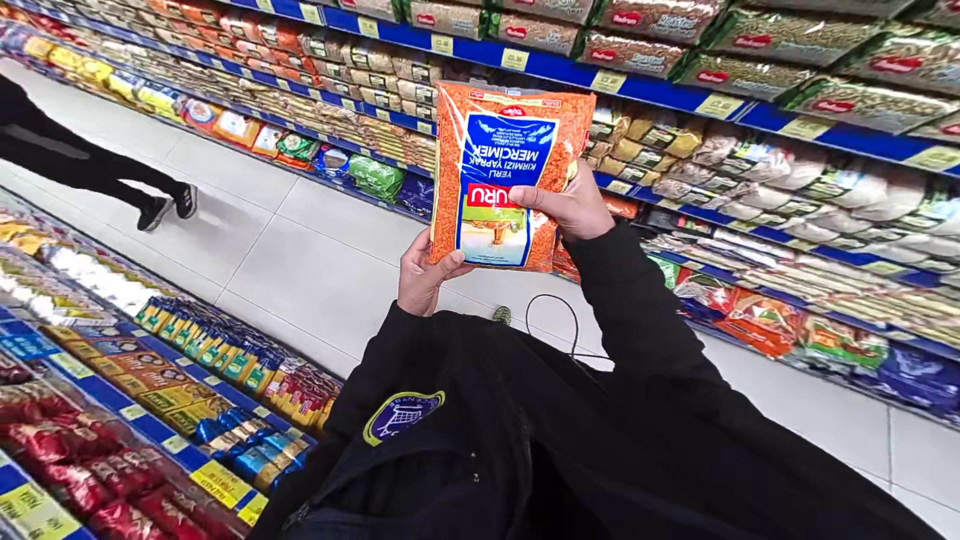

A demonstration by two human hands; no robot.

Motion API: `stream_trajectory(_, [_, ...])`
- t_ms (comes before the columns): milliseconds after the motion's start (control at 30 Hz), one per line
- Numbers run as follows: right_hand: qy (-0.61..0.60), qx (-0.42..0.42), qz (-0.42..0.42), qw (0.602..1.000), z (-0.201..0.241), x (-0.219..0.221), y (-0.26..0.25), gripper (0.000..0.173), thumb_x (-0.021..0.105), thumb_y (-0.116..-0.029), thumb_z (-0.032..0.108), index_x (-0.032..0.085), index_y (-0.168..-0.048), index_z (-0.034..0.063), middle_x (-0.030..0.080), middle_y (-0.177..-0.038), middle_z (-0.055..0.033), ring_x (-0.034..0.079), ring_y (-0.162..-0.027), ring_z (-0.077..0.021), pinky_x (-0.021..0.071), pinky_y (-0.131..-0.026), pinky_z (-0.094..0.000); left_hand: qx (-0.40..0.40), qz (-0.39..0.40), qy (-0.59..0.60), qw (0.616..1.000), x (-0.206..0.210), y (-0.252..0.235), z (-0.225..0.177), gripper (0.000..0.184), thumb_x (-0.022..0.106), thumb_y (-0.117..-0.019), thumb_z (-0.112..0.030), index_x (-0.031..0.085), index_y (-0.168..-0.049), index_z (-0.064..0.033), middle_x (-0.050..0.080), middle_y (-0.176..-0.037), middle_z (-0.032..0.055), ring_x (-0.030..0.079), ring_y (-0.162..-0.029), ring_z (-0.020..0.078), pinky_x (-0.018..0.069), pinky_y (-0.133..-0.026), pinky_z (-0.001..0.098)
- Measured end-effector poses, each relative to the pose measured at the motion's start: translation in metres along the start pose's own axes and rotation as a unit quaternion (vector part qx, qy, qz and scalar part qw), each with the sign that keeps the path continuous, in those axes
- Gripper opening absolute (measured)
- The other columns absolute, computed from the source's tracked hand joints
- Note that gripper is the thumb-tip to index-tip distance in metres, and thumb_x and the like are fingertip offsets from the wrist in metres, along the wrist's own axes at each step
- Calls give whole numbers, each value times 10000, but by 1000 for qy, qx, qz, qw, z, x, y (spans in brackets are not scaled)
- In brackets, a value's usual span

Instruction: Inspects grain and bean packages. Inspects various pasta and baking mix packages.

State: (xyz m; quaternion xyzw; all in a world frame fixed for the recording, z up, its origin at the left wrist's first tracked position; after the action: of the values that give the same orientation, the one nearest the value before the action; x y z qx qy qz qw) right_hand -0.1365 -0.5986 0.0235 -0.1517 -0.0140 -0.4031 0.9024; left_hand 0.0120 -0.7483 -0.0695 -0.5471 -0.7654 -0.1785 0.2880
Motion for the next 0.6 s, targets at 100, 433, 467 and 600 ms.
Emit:
stream_trajectory(100, [-2, -5, 6, 1000, -3, 7, -3, 484, 809, -814, 80, 592, -1246, 87, 753, -1051, -28, 751, -870, -142, 653, -760, -306, 12, -11, -15, 1000, -4, 5, -9, 623, 799, -855, -36, 464, -1365, 93, 678, -1194, 245, 737, -998, 363, 643, -837, 507])
stream_trajectory(433, [-17, -8, 8, 1000, 14, 18, -20, 479, 805, -804, 31, 564, -1217, 44, 758, -1028, -57, 758, -906, -180, 655, -829, -357, 48, -10, -28, 998, 2, 0, -30, 509, 763, -870, 13, 539, -1321, 84, 696, -1153, 229, 745, -966, 336, 648, -827, 483])
stream_trajectory(467, [-20, -16, 11, 1000, 18, 19, -23, 476, 802, -804, 18, 561, -1214, 48, 757, -1030, -55, 757, -910, -180, 654, -831, -357, 52, -4, -30, 998, 4, -2, -34, 509, 765, -869, 10, 548, -1325, 77, 696, -1154, 231, 744, -965, 335, 647, -832, 481])
stream_trajectory(600, [-14, -40, 18, 999, 32, 25, -33, 488, 810, -800, 30, 549, -1211, 58, 752, -1032, -39, 754, -914, -178, 652, -841, -358, 62, 6, -60, 996, 10, -6, -48, 529, 766, -872, -1, 554, -1356, 24, 694, -1182, 194, 739, -981, 317, 644, -843, 478])
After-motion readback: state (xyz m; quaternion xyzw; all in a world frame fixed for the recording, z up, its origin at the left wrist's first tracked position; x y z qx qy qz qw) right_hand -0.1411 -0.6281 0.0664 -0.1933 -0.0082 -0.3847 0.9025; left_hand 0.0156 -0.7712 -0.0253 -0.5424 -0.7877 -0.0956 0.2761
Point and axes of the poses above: each hand's wrist, its own y-axis away from the middle knuckle, its own x-axis out of the palm, z = x × y, the point moved 9 cm from there along -y, towards the middle knuckle
